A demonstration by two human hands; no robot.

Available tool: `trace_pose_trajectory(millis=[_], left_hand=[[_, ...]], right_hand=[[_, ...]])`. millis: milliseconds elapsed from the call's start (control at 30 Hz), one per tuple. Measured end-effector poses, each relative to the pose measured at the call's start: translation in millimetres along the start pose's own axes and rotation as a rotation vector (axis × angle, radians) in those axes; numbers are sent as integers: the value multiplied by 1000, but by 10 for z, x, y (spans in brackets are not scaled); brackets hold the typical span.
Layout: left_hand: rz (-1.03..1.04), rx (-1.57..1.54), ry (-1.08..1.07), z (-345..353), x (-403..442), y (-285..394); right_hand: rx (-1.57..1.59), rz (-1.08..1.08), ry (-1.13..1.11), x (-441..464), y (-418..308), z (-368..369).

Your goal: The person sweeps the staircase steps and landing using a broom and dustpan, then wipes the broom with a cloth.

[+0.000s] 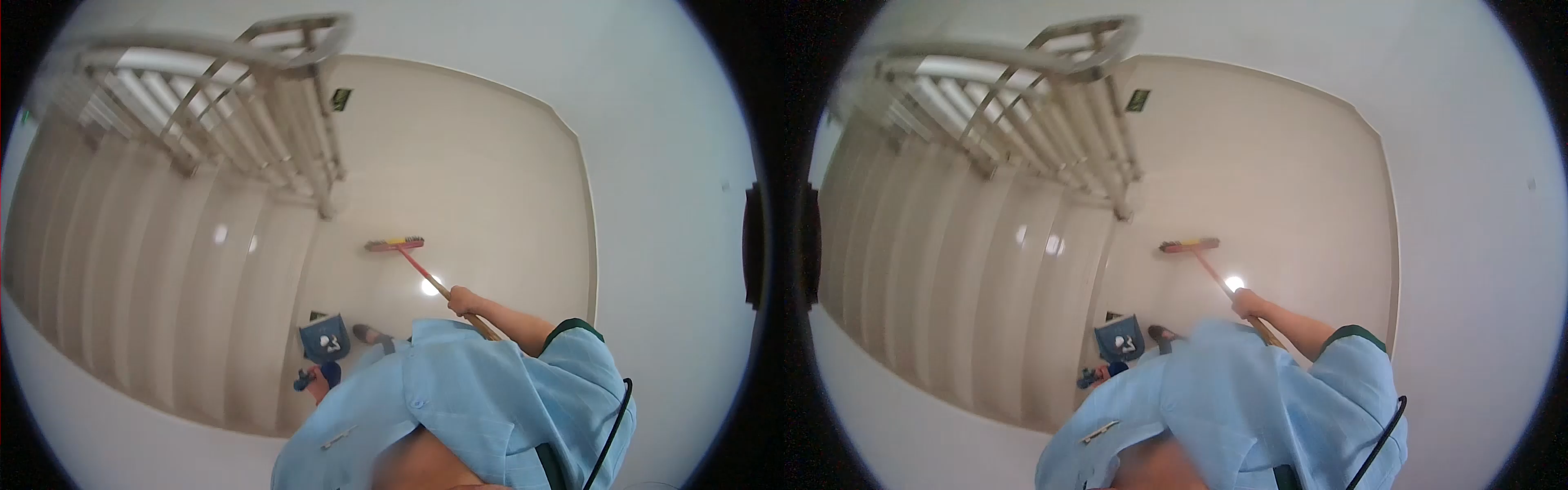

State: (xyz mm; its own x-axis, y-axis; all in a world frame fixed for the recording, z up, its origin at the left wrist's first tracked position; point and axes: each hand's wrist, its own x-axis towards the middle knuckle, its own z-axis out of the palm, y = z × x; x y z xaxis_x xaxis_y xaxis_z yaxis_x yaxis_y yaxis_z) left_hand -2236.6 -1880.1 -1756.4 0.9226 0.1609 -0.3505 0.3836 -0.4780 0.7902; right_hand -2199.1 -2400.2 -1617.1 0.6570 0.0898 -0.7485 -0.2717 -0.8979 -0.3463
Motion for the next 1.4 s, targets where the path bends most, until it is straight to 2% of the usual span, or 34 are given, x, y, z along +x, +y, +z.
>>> trace_pose_trajectory(millis=[67, 167, 267, 367, 433, 467, 533, 633, 700, 767, 833, 933, 967, 1033, 1100, 1200, 1333, 1367, 1400], left_hand=[[5, 77, -105, 117, -11, 336], [21, 217, -264, 232, -84, 898], [46, 318, -362, 432, -184, 1402], [72, 413, -437, 625, -432, 1769], [103, 466, -487, 626, -619, 1987], [139, 475, -540, 418, -452, 1793], [213, 524, -624, 33, -471, 1506], [337, 575, -757, -606, 225, 527], [363, 582, -794, -746, 504, 218], [387, 590, -822, -712, 624, 146], [438, 591, -885, -880, 1063, -6], [529, 633, -996, -793, 1140, 201], [548, 640, -1030, -762, 1154, 285], [613, 674, -1108, -686, 1246, 413], [655, 685, -1158, -685, 1402, 554], [697, 693, -1219, -670, 1584, 719], [740, 699, -1275, -680, 1875, 949], [729, 721, -1279, -641, 1959, 1137], [731, 713, -1289, -605, 2005, 1202]], right_hand=[[-149, -116, 44, -212, 465, 218], [496, 284, 149, -996, 762, 189], [248, 58, 144, -1116, 1508, 388], [811, 400, 285, -1818, 1728, 648], [801, 366, 254, -2189, 1875, 1001], [798, 397, 279, -2334, 1350, 1369], [813, 294, 352, -2652, 816, 2583], [929, 259, 595, -1448, -592, 4746], [1209, 377, 687, -1256, -991, 5209], [1684, 678, 588, -1253, -1198, 5105], [1666, 791, 624, -1111, -1932, 5011], [1680, 899, 652, -1245, -2627, 4837], [1741, 914, 678, -1297, -2780, 4763], [2086, 755, 837, -1187, -3021, 4916], [1992, 686, 824, -1603, -3567, 4566], [1759, 604, 833, -2826, -4738, 3666], [2177, 889, 986, -1526, -4597, 4768], [2255, 934, 1002, -1373, -4546, 4802], [2152, 1032, 958, -1483, -4676, 4617]])
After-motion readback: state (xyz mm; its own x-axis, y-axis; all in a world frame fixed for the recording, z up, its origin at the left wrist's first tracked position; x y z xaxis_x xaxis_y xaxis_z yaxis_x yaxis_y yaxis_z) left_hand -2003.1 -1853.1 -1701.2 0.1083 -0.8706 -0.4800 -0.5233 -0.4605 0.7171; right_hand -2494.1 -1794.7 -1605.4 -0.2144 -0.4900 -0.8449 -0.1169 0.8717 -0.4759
